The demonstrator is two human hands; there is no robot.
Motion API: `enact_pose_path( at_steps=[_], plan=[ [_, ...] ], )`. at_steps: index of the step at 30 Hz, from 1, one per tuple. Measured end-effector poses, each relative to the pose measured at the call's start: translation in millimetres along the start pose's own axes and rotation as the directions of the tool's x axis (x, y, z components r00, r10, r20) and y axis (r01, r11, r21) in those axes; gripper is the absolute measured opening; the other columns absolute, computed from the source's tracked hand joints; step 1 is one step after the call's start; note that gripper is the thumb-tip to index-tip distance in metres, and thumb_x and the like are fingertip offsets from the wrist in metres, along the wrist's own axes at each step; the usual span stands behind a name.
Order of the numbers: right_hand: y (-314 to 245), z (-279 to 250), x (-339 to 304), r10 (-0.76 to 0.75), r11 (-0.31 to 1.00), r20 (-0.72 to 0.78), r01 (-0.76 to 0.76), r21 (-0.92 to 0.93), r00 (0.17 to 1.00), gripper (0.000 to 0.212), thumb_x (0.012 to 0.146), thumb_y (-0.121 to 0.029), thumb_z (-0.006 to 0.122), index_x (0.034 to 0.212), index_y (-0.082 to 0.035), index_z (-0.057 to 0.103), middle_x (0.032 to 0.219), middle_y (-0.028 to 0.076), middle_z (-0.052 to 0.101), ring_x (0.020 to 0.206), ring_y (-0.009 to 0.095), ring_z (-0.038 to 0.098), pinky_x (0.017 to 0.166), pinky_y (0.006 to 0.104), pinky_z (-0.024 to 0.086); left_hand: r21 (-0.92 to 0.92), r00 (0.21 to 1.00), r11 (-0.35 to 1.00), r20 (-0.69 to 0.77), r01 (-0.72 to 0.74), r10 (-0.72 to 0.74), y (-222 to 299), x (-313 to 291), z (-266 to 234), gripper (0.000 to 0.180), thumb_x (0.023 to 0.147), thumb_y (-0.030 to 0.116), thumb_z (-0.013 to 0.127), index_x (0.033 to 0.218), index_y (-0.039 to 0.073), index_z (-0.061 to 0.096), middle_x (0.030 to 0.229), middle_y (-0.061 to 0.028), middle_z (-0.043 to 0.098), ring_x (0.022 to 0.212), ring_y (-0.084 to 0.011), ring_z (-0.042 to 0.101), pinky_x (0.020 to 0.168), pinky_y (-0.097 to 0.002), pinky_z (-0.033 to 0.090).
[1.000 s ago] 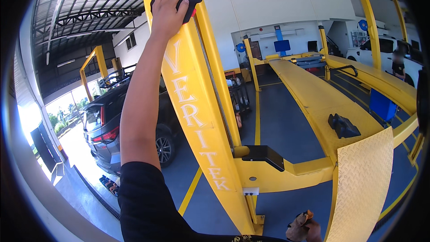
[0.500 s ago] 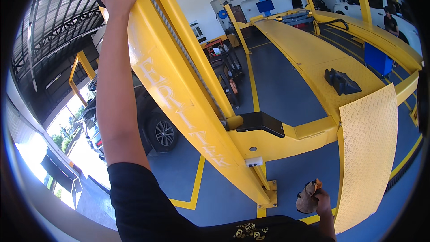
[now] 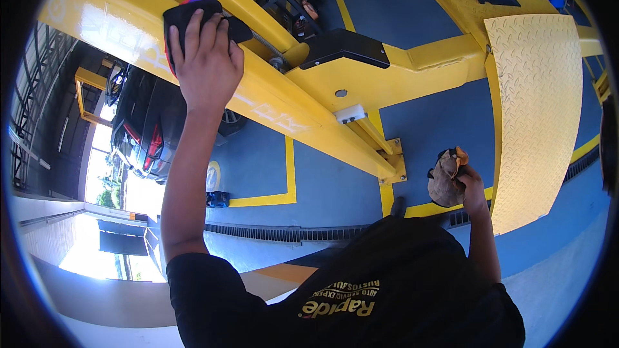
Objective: The person wipes a yellow metal car lift platform and its surrounding beams using two cloths. They clean flat surfaces, textured diamond-plate sections, and vertical supports, moving around the lift to reach different areas.
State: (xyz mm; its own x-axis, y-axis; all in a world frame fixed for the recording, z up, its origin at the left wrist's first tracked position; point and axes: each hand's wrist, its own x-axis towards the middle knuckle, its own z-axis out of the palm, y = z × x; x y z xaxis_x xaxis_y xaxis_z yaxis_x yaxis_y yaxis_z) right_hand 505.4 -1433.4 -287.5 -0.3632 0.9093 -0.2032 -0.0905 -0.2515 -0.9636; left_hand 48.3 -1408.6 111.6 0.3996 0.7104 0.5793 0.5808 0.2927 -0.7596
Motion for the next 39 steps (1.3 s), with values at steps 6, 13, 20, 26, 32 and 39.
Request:
enact_pose_path(
  at_steps=[6,13,20,26,32,39],
  plan=[
    [17,-25,-41,0.133,0.976,-0.236,-0.086,0.199,0.962,0.029,0.099,-0.010,0.050,0.114,-0.001,0.073,0.106,0.005,0.068,0.096,0.014,0.062,0.092,0.0290,0.049,-0.387,0.941,0.915,0.257,-0.109,0.221,135,-115,35,0.042,0.097,0.029,0.062,0.131,0.007,0.075,0.146,-0.0025,0.066,0.150,-0.0232,0.046,0.132,-0.0509,0.026],
    [69,-93,-82,0.147,0.958,-0.265,-0.071,0.277,0.953,0.035,0.100,-0.014,0.051,0.124,-0.002,0.072,0.113,0.005,0.070,0.106,0.015,0.065,0.099,0.0294,0.050,-0.368,0.955,0.912,0.154,-0.182,0.253,51,-39,18,0.032,0.094,0.030,0.069,0.118,0.015,0.083,0.134,0.0036,0.075,0.140,-0.0216,0.057,0.126,-0.0455,0.034],
    [49,-76,-72,0.100,0.971,-0.283,-0.031,0.239,0.954,0.035,0.101,-0.009,0.050,0.126,0.001,0.071,0.118,0.006,0.068,0.112,0.015,0.063,0.100,0.0292,0.050,0.315,0.983,0.937,-0.053,-0.150,0.175,-94,76,-24,0.035,0.105,0.038,0.057,0.126,0.023,0.081,0.137,0.0101,0.074,0.140,-0.0212,0.058,0.124,-0.0504,0.034],
    [64,-57,-72,0.121,0.982,-0.257,-0.078,0.170,0.959,0.032,0.100,-0.009,0.051,0.122,0.002,0.072,0.115,0.005,0.068,0.108,0.015,0.063,0.098,0.0282,0.049,-0.091,0.971,0.977,0.125,-0.193,0.204,53,-55,14,0.037,0.103,0.033,0.059,0.133,0.020,0.076,0.145,0.0067,0.068,0.146,-0.0223,0.051,0.130,-0.0515,0.026],
    [103,-88,-114,0.171,0.979,-0.291,-0.129,0.157,0.941,0.033,0.099,-0.008,0.051,0.122,0.001,0.072,0.115,0.006,0.069,0.104,0.016,0.064,0.096,0.0286,0.050,-0.420,0.871,0.870,0.288,-0.258,0.397,181,-169,61,0.047,0.101,0.028,0.058,0.143,0.009,0.067,0.152,-0.0010,0.061,0.149,-0.0223,0.046,0.133,-0.0475,0.020],
    [111,-115,-169,0.337,0.924,-0.404,-0.215,0.317,0.850,0.025,0.103,-0.012,0.053,0.121,-0.003,0.068,0.111,0.003,0.067,0.105,0.013,0.063,0.095,0.0299,0.052,-0.428,0.809,0.859,0.377,-0.280,0.452,254,-234,101,0.052,0.106,0.025,0.054,0.155,0.007,0.056,0.165,-0.0008,0.050,0.158,-0.0192,0.035,0.133,-0.0433,0.015]
  ],
)
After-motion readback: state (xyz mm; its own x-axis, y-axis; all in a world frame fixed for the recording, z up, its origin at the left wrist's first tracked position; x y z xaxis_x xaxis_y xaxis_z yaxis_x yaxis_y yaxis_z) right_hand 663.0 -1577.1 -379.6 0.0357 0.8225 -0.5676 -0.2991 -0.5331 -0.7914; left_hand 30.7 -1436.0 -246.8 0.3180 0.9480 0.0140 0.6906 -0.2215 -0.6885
